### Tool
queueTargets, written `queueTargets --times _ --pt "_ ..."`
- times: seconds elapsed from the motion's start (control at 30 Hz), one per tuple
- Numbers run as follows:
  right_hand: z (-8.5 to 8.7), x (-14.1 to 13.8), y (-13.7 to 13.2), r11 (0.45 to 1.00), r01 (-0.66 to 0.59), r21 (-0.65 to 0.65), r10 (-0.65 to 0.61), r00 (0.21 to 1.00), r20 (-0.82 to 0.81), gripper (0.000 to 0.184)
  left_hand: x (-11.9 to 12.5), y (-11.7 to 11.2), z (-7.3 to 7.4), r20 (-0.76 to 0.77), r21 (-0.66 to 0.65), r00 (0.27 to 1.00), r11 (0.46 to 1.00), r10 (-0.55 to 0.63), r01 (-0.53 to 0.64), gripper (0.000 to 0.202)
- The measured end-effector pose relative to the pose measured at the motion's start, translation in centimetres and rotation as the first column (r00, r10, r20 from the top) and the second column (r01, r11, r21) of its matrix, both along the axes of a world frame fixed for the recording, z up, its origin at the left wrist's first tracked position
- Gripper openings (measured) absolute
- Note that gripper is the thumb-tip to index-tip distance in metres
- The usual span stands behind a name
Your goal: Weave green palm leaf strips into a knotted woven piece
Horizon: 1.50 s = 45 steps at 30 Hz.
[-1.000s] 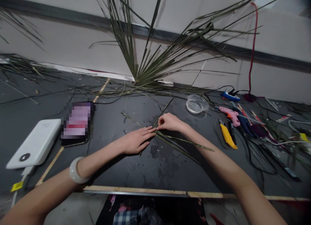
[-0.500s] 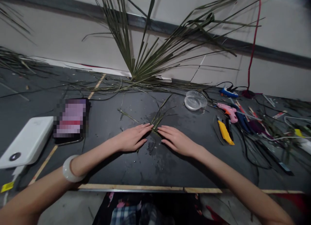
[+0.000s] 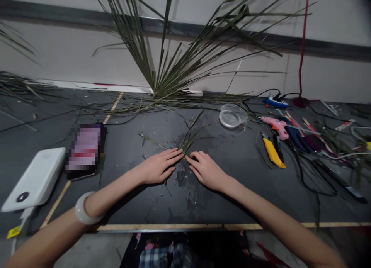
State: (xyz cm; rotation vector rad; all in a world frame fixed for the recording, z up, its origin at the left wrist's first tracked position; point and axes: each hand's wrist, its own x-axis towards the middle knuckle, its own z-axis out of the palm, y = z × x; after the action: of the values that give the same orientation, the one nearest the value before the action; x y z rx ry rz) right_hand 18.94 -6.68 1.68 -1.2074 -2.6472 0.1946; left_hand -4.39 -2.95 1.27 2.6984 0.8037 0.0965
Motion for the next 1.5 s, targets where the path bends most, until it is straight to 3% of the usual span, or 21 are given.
queueTargets --times 0.1,0.23,0.47,0.6,0.8,1.2,1.5 --pt "0.8 0.0 1.1 1.000 -0.027 0.011 0.027 0.999 0.023 0.030 0.1 0.0 0.1 -0.011 0.010 1.000 1.000 0.003 -0.003 0.049" --pt "1.5 -0.2 3.5 0.987 -0.044 0.152 0.023 0.990 0.138 0.031 0.1 0.0 0.1 -0.024 0.026 1.000 1.000 -0.001 0.001 0.049" --pt "0.0 -0.7 3.7 0.982 -0.049 0.184 -0.003 0.962 0.271 0.030 0.0 0.0 -0.1 -0.017 0.058 1.000 0.998 -0.006 0.007 0.048" --pt "-0.7 -0.9 3.1 0.972 -0.032 0.231 -0.025 0.970 0.242 0.033 0.0 0.1 -0.1 -0.042 0.056 0.999 0.998 -0.011 0.013 0.049" --pt "-1.3 -0.2 3.4 0.954 -0.112 0.277 0.057 0.978 0.200 0.032 0.0 0.1 -0.1 -0.053 0.056 0.999 0.998 -0.007 0.010 0.049" --pt "-1.3 -0.7 2.5 0.980 -0.002 0.201 -0.040 0.978 0.203 0.039 0.0 0.0 -0.1 -0.037 0.064 0.999 0.998 -0.003 0.005 0.048" --pt "-2.1 -0.1 2.5 0.979 0.002 0.202 -0.016 0.998 0.066 0.041 -0.1 0.0 -0.5 -0.041 0.065 0.999 0.998 0.019 -0.016 0.049"
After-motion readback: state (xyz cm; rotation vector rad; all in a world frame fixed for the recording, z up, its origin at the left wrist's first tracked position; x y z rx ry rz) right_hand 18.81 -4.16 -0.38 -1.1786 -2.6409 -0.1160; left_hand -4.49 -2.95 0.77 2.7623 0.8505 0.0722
